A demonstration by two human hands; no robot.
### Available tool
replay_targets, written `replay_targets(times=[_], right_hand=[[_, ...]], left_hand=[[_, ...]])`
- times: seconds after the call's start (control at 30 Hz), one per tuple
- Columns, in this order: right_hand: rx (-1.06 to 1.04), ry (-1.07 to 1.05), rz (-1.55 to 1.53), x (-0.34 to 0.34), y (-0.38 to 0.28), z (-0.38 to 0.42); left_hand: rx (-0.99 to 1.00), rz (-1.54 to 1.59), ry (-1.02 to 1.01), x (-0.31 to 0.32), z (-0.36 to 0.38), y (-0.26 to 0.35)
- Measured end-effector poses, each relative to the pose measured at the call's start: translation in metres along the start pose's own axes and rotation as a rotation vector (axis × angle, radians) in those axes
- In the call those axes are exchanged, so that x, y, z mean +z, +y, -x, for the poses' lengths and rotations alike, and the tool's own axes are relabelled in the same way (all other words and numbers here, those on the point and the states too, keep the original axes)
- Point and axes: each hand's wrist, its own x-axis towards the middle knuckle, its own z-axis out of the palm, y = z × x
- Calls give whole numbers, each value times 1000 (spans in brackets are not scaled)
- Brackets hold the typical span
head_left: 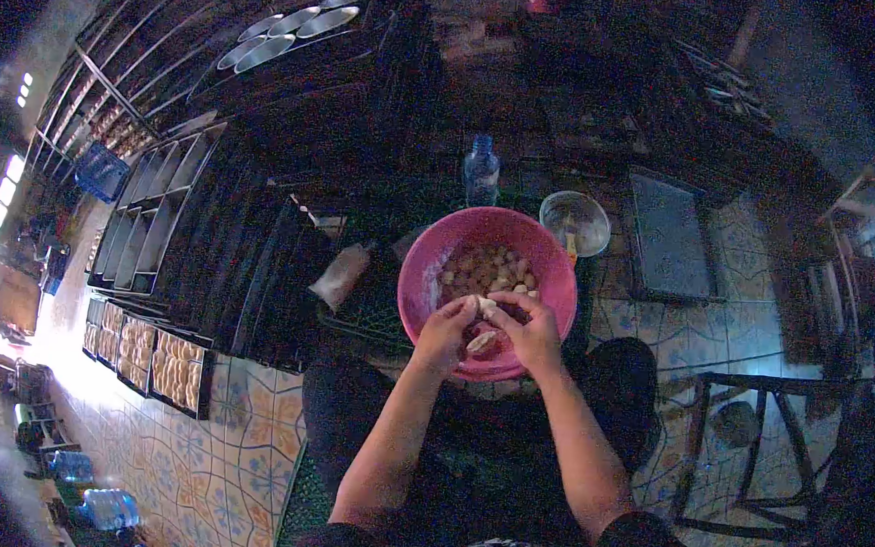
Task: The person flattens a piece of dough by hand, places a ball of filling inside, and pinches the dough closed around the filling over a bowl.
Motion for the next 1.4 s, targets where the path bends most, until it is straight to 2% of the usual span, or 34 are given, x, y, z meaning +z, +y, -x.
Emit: replay_targets(times=[0.07,0.13,0.17,0.23,0.27,0.33,0.37,0.43,0.47,0.53,0.67,0.73,0.77,0.83,0.87,0.93,0.97,1.03,1.07,1.13,1.17,1.23,1.4], right_hand=[[-52,21,-2,1,11,-1],[198,-40,-197,0,4,0],[194,-42,-197,0,4,-1],[66,28,11,0,10,-2],[63,28,11,1,16,-3],[42,33,-400,6,25,-7],[42,34,-400,6,30,-7],[56,44,-434,4,24,-7],[54,42,-433,2,19,-7],[81,39,-356,-2,9,-6],[5,28,-228,-1,9,-4],[-73,59,-17,-3,-4,-3],[-74,58,-19,-5,-11,-4],[-325,59,176,-10,-27,-6],[-323,62,174,-11,-26,-7],[-477,-24,283,-15,-24,-8],[-475,-24,284,-15,-24,-7],[-364,32,234,-12,-29,-4],[-363,34,232,-11,-30,-3],[-310,102,205,-9,-32,1],[-310,101,207,-7,-30,1],[-310,147,195,-3,-27,2],[-271,149,119,-3,-22,2]], left_hand=[[20,-9,30,1,-2,-3],[443,-502,182,4,-1,-2],[447,-501,184,5,1,1],[218,-402,176,10,8,7],[221,-401,175,14,11,10],[72,-264,265,32,23,24],[72,-264,264,25,17,16],[494,-828,300,10,3,-1],[495,-827,301,8,1,-5],[637,-871,220,19,10,5],[628,-900,218,25,17,11],[459,-743,220,24,17,11],[459,-745,221,20,14,10],[506,-897,146,10,8,10],[504,-899,144,6,5,9],[704,-1128,74,4,3,12],[701,-1128,72,6,3,11],[503,-872,74,12,8,11],[503,-875,72,16,10,10],[208,-438,143,27,13,9],[208,-437,143,28,11,6],[452,-418,189,29,9,3],[390,-480,196,30,15,12]])
